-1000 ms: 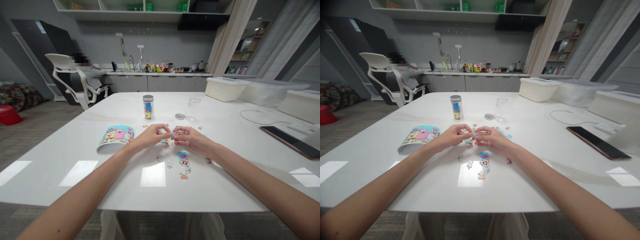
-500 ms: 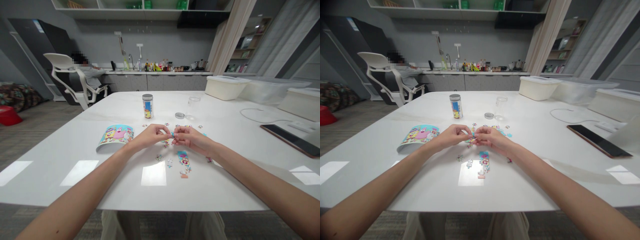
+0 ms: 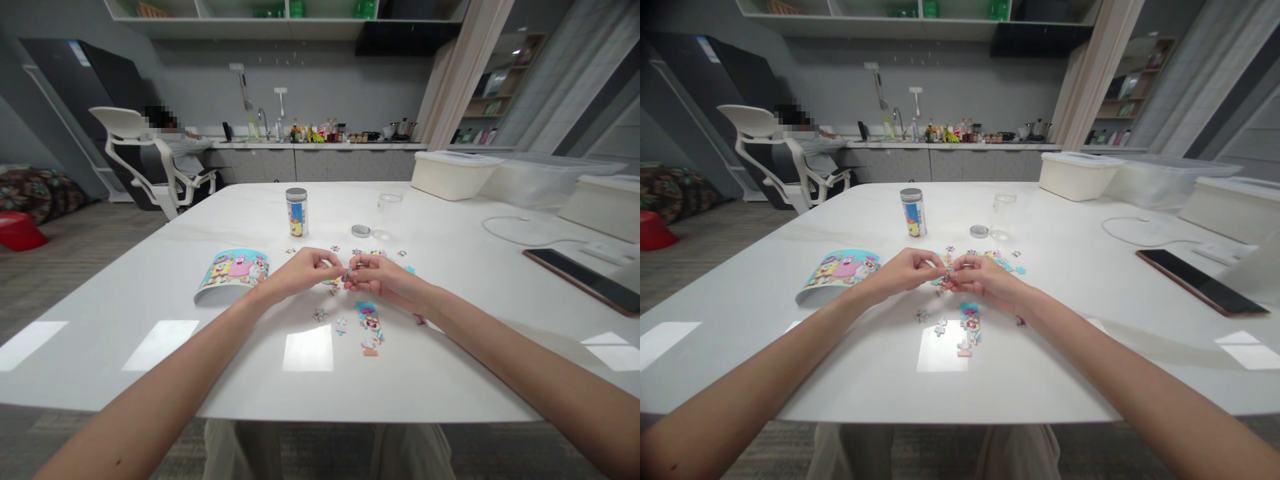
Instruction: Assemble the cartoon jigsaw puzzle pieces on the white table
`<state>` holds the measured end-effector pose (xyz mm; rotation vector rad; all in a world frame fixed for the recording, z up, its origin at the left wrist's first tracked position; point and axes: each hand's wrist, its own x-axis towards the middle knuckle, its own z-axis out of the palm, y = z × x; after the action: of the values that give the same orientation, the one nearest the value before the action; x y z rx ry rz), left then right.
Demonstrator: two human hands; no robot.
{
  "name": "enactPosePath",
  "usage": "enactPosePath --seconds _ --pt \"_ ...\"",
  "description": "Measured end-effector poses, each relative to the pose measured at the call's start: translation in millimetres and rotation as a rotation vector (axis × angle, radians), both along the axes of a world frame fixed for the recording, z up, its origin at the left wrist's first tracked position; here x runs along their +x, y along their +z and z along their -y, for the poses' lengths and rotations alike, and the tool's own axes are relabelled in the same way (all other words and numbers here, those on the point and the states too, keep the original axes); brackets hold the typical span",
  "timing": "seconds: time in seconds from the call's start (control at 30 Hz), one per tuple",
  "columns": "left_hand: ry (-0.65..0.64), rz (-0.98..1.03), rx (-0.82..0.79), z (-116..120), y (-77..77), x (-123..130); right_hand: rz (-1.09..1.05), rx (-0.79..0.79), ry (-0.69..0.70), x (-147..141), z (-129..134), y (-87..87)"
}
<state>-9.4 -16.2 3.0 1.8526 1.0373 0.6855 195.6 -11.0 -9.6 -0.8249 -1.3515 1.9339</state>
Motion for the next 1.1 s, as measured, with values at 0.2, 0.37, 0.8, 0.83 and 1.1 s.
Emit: enactPosePath --seconds 0.2,0.37,0.8,0.83,1.1 --pt "-0.007 0.007 0.006 -0.9 -1.4 -0.9 -0.009 0.016 0.015 0.4 -1.2 -0.8" --pt "0.010 0.006 0.029 -2.0 -3.3 -0.5 -0.013 0.023 0.004 0.7 -0.4 0.6" --pt "-0.001 0.009 0.009 -2.1 -4.6 -1.4 -0.002 0.007 0.003 -0.1 0.5 3.4" --pt "0.004 0.005 0.012 -2.1 -4.7 -1.3 0.005 0.007 0.010 0.2 0.5 3.4" --pt "0.007 0.001 0.002 -1.3 -4.0 -0.7 0.023 0.039 0.012 0.8 2.2 4.7"
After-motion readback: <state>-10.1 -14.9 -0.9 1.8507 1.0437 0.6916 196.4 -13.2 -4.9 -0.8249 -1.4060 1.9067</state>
